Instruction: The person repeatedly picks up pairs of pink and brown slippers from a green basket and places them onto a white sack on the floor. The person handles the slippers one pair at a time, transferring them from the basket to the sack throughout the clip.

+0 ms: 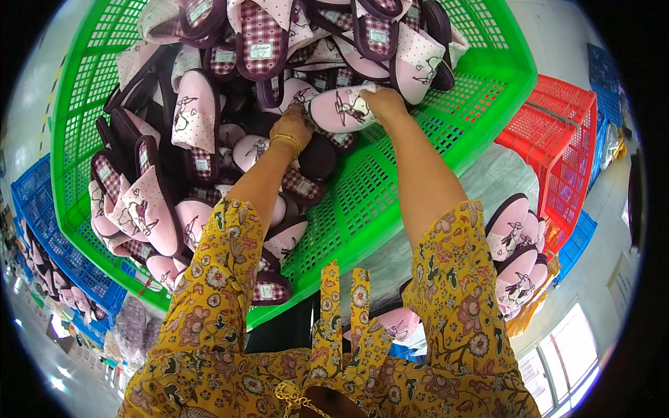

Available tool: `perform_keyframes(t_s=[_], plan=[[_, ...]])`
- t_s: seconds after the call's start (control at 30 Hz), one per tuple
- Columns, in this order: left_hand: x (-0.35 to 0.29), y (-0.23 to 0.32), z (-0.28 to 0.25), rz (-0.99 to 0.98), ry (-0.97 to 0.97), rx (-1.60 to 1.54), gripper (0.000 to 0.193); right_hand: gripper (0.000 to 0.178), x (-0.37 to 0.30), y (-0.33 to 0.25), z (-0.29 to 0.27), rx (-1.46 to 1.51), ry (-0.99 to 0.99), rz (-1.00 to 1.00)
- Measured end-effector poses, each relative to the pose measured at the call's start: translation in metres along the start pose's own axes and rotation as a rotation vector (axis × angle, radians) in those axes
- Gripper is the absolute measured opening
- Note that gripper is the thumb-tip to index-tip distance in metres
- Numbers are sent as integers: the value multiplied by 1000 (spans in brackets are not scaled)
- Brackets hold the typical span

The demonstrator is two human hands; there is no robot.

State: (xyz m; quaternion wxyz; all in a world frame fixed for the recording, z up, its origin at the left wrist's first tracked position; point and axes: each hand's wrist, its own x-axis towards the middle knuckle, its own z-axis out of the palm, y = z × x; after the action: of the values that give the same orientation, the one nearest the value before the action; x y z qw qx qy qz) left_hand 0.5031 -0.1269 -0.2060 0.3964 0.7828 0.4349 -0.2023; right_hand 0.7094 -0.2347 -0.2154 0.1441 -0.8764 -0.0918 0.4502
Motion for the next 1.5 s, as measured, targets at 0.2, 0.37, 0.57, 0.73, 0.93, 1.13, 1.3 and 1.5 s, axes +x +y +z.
perform_keyframes(t_s=[0.2, 0.37, 0.57, 0.73, 0.93, 1.13, 1.3, 1.5], plan=[[-18, 1, -9, -27, -32, 9, 36, 25, -8, -18, -7, 306, 4, 167], [-14, -23, -37, 36, 27, 85, 22, 23, 11, 0, -1, 303, 25, 106], [-30, -9, -21, 357, -32, 193, 24, 23, -14, -30, -6, 410, 18, 153], [-2, -45, -44, 257, -126, -58, 25, 23, -44, -50, -19, 611, -42, 203], [2, -76, -52, 158, -393, 290, 50, 21, -30, -47, -17, 497, -57, 228], [-20, -14, -37, 319, -533, 500, 80, 20, -36, -53, -14, 610, -33, 199], [-64, 12, 14, 491, -211, 938, 89, 23, -53, -62, -19, 629, -18, 229], [-68, -12, 10, 633, -56, 579, 59, 23, -41, -58, -18, 520, -46, 232]])
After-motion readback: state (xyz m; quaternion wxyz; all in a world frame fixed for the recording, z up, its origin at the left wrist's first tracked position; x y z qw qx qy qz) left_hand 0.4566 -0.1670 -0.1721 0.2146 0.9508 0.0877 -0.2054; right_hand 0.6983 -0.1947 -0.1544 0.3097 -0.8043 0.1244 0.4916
